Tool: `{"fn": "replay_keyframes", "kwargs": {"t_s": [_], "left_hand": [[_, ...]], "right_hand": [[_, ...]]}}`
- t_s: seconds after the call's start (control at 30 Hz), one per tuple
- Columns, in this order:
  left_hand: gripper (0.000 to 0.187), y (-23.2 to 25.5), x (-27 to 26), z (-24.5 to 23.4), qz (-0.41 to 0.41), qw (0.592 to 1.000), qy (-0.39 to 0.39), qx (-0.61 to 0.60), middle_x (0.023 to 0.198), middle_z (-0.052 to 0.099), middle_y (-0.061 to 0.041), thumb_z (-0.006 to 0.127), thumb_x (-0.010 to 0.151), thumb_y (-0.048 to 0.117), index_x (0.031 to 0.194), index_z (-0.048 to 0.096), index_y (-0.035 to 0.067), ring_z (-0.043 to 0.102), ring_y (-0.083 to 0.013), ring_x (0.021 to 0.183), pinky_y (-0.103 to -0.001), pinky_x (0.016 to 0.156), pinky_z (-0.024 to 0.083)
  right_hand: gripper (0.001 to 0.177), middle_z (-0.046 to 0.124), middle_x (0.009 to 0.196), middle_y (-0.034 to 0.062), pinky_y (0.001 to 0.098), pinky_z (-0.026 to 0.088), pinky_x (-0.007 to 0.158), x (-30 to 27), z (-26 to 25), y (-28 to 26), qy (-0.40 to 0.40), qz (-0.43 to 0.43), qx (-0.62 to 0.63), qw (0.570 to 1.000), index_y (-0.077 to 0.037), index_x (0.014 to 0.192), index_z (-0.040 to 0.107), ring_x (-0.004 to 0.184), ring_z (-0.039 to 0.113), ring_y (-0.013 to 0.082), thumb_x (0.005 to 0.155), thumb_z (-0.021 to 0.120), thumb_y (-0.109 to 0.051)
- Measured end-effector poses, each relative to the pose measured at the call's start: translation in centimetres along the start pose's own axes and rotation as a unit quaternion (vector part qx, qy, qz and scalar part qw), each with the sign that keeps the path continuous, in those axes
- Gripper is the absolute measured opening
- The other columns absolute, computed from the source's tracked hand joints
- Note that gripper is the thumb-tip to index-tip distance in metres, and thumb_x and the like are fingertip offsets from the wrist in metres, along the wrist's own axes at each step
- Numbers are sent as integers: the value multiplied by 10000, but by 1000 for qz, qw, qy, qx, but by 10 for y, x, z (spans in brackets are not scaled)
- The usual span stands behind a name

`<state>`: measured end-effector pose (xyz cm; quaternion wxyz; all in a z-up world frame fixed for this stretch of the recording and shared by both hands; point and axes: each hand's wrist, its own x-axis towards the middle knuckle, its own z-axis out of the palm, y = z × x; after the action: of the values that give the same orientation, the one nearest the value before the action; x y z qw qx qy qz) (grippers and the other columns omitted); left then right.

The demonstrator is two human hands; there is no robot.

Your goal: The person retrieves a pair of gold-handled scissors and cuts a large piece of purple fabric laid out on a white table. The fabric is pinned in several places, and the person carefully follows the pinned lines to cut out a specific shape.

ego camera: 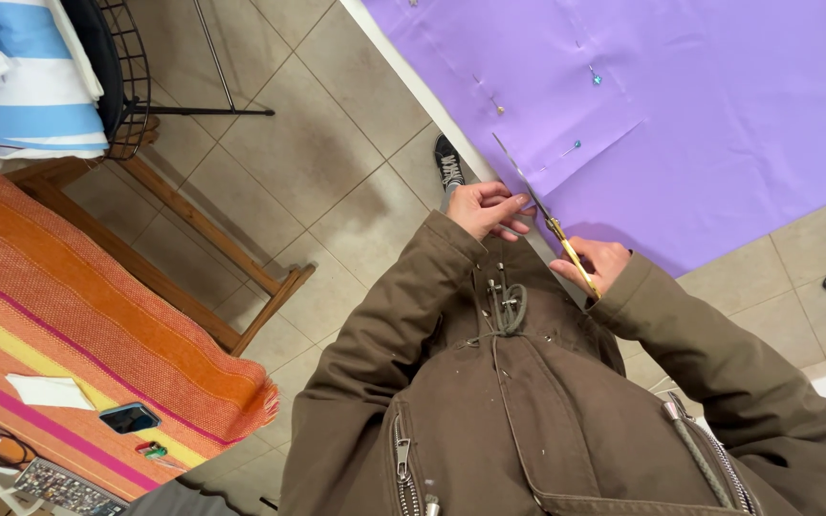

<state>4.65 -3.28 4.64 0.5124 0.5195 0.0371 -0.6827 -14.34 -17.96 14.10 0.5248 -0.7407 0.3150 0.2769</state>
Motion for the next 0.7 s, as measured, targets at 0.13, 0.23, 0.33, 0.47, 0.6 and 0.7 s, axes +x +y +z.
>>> {"fn": "replay_keyframes", "kwargs": {"t_s": [0.13,0.23,0.33,0.47,0.6,0.7], "left_hand": [[263,0,-1,-1,4,1000,-2,1,1051,778,-174,704,972,206,1068,713,-39,772,-212,796,-310,627,633],[268,2,-2,0,9,1000,-1,7,1049,779,-173,708,974,196,1063,711,-57,775,-223,804,-308,628,634],[275,-4,1,-3,5,1000,-2,-2,1034,767,-162,715,955,176,1078,707,-71,784,-239,811,-310,615,639],[287,-3,0,-4,6,1000,-10,3,1039,770,-148,711,947,171,1100,706,-71,784,-236,815,-303,617,645],[290,-3,0,-4,2,1000,-11,11,1037,776,-162,715,958,183,1093,716,-74,779,-222,812,-304,635,648],[292,-1,-2,-4,5,1000,-15,14,1039,782,-167,719,961,190,1085,714,-74,771,-208,808,-302,642,646]], "right_hand": [[364,577,619,130,402,455,567,-2,-4,-1,2,40,4,999,-50,901,665,560,530,262,916,664,-413],[349,587,637,133,406,454,577,0,-9,-12,4,18,-3,1000,-49,925,667,566,520,276,933,649,-398],[365,585,665,133,410,450,589,6,-11,-20,9,-5,-18,1000,-26,937,649,582,521,276,946,658,-391],[351,579,642,136,415,451,581,9,-11,-18,7,17,-18,1000,-36,949,663,569,525,270,931,660,-386],[346,579,629,135,407,460,575,7,-11,-15,-8,45,-8,999,-43,947,674,567,517,253,930,665,-388],[349,573,629,135,406,461,576,9,-13,-19,-1,31,-8,999,-41,951,674,565,507,257,929,656,-389]]}}
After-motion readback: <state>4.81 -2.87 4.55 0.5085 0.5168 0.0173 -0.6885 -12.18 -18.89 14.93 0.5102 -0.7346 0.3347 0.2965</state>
